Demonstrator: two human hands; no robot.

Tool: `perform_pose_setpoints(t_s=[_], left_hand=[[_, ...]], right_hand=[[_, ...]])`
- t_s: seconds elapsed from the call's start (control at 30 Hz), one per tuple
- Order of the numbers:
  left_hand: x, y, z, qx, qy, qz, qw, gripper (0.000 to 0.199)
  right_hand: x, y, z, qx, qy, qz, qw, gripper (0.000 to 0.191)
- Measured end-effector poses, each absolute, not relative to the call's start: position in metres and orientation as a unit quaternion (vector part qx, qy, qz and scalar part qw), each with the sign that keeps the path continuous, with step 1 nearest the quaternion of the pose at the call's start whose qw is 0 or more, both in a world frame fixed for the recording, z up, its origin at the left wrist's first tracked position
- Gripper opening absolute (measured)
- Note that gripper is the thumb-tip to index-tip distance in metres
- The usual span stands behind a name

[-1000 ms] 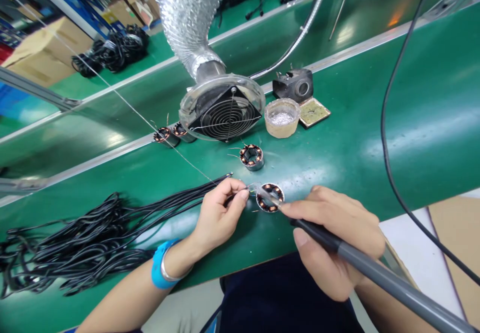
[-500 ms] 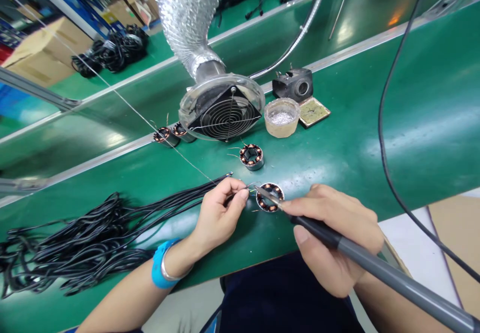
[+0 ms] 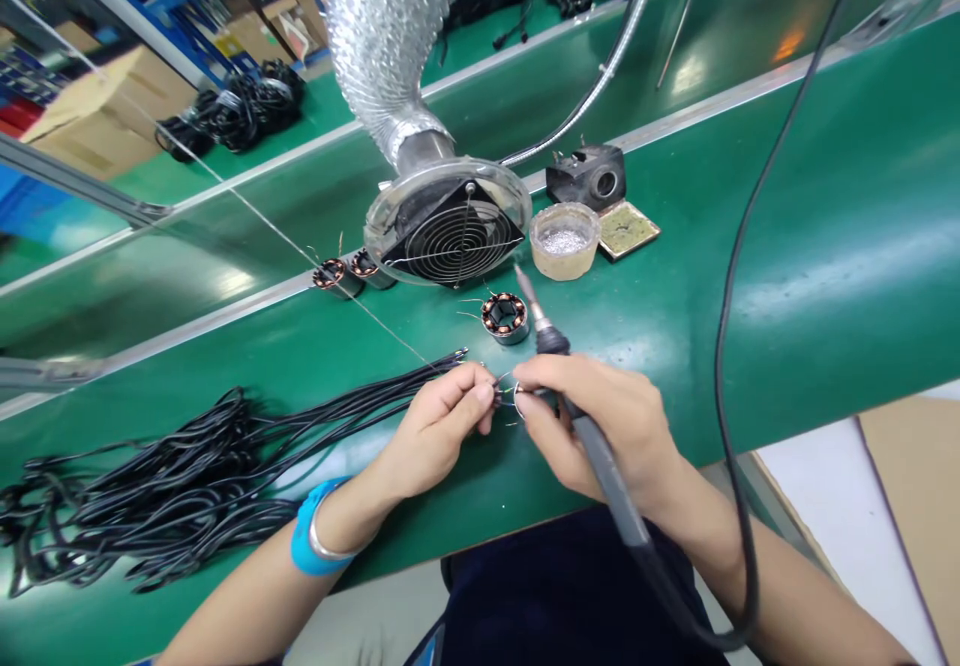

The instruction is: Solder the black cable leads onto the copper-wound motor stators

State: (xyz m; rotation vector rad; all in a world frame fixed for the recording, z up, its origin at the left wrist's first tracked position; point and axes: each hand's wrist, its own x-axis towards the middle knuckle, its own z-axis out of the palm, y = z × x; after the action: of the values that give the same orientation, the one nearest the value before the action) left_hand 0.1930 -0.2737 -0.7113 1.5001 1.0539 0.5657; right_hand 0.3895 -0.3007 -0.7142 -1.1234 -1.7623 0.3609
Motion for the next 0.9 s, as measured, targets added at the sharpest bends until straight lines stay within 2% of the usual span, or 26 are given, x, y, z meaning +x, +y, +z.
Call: perform_pose_setpoints(t_s=[0.07, 0.2, 0.4, 0.47, 0.57, 0.8, 0.9], left_hand=[[0.191, -0.273, -0.71, 0.641, 0.434, 0.236, 0.588, 0.035], [0.189, -0.273, -0.706, 0.657, 0.419, 0.223, 0.586, 0.036], [0.19, -0.271, -0.69, 0.767, 0.43, 0.177, 0.442, 0.02], [0.19, -0.27, -0.688, 0.772, 0.44, 0.169, 0.426, 0.018], [0.191, -0.268, -0.69, 0.747, 0.446, 0.168, 0.464, 0.021], [0.192, -0.269, -0.701, 0.649, 0.439, 0.175, 0.596, 0.031], [0.193, -0.269, -0.702, 0.628, 0.448, 0.179, 0.61, 0.029]], right_hand=[[0.384, -0.296, -0.714, -0.435, -0.75, 0.161, 0.471, 0.022], [0.377, -0.291, -0.716, -0.399, -0.762, 0.147, 0.488, 0.025], [0.387, -0.292, -0.72, -0.383, -0.773, 0.142, 0.485, 0.029], [0.389, -0.293, -0.719, -0.388, -0.779, 0.148, 0.47, 0.029], [0.389, -0.294, -0.717, -0.39, -0.787, 0.157, 0.451, 0.028], [0.386, -0.296, -0.716, -0.362, -0.795, 0.123, 0.471, 0.03], [0.388, -0.3, -0.715, -0.359, -0.8, 0.125, 0.464, 0.029]])
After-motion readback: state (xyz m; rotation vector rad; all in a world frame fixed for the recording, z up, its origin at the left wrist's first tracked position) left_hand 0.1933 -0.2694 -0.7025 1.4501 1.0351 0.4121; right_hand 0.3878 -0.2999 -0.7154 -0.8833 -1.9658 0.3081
